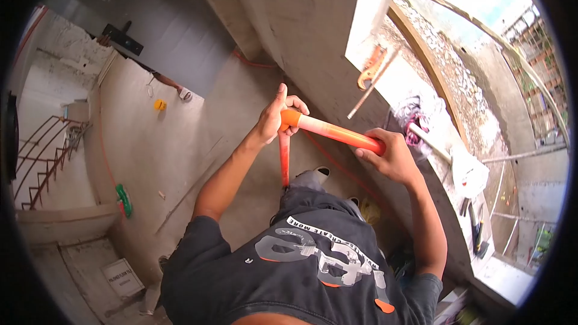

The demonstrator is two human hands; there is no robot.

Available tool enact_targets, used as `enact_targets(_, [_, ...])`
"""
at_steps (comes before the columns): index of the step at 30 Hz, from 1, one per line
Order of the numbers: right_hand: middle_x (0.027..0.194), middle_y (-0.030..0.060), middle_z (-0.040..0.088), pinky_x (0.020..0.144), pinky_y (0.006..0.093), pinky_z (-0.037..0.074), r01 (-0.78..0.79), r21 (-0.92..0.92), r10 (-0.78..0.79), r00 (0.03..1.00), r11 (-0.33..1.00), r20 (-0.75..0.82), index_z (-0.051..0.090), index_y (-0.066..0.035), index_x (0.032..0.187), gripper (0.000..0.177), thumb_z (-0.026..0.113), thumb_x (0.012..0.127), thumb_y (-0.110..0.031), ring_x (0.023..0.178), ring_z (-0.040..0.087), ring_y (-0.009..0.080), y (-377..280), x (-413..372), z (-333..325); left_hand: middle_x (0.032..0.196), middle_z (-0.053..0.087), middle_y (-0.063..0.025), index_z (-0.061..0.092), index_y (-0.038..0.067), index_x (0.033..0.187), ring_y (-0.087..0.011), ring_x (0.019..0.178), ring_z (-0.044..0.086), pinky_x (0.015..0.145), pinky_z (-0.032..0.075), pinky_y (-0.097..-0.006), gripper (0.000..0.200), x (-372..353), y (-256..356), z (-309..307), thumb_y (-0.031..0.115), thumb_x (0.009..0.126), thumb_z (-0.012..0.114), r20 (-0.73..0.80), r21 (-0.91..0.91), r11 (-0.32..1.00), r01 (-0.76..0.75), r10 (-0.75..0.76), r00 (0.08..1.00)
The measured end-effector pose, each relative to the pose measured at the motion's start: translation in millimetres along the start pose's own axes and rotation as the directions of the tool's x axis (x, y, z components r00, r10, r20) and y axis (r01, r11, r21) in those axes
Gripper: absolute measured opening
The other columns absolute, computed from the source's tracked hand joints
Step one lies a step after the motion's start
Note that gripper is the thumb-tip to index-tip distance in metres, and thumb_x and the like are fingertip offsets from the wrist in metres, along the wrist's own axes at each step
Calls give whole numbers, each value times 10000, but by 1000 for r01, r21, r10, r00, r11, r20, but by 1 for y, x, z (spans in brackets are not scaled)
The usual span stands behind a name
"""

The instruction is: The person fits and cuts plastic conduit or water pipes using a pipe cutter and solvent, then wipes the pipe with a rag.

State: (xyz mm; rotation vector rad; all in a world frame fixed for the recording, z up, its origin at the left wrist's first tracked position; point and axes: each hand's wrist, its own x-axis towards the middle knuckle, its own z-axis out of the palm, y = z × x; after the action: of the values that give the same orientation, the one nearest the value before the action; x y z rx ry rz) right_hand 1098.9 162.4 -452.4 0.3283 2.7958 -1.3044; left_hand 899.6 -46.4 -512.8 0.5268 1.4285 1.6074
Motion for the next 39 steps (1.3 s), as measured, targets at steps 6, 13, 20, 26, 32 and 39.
enact_targets(6, [747,23,603,587,214,432,39,318,22,982,947,-189,623,21,926,311,770,769,-204,659,524,57,-25,34,-5,621,521,-43,562,2,953,-98,525,486,497,399,-228,552,-16,33,-36,515,945,357,171,19,986,-166,161,972])
enact_targets(13, [733,14,584,601,239,443,252,472,-116,947,845,-298,593,12,925,357,783,758,-239,676,540,85,-47,75,-11,672,525,-46,552,-24,993,-93,562,506,506,407,-248,402,-67,62,-17,360,955,437,81,54,970,-235,231,970])
enact_targets(20, [837,86,586,686,389,506,427,-605,-544,839,672,-12,558,-71,895,364,737,691,-314,791,616,273,-46,35,9,659,519,-42,558,-11,897,-81,502,475,451,361,-218,380,-104,58,2,361,939,489,-83,267,951,-154,182,980])
enact_targets(26, [637,82,516,551,409,435,283,-473,-419,884,834,-210,479,-76,686,307,718,691,-269,621,549,282,10,-10,39,669,549,-24,587,13,957,-58,572,505,474,401,-196,331,-107,36,36,339,911,553,44,366,907,-206,204,978])
enact_targets(32, [609,70,527,543,382,447,123,-621,-493,733,774,-469,519,-86,642,340,623,835,-346,567,531,254,35,-35,50,626,523,-24,612,-15,927,-75,526,484,484,389,-209,392,-81,10,72,329,970,429,-14,405,914,-10,17,1000])
enact_targets(39, [555,121,572,501,418,453,58,-447,-234,907,893,-351,571,-66,597,351,620,823,-330,555,599,302,51,-52,56,628,628,-123,675,-46,867,-167,484,562,480,448,-282,382,-80,-2,98,270,930,470,186,727,506,-463,504,843])
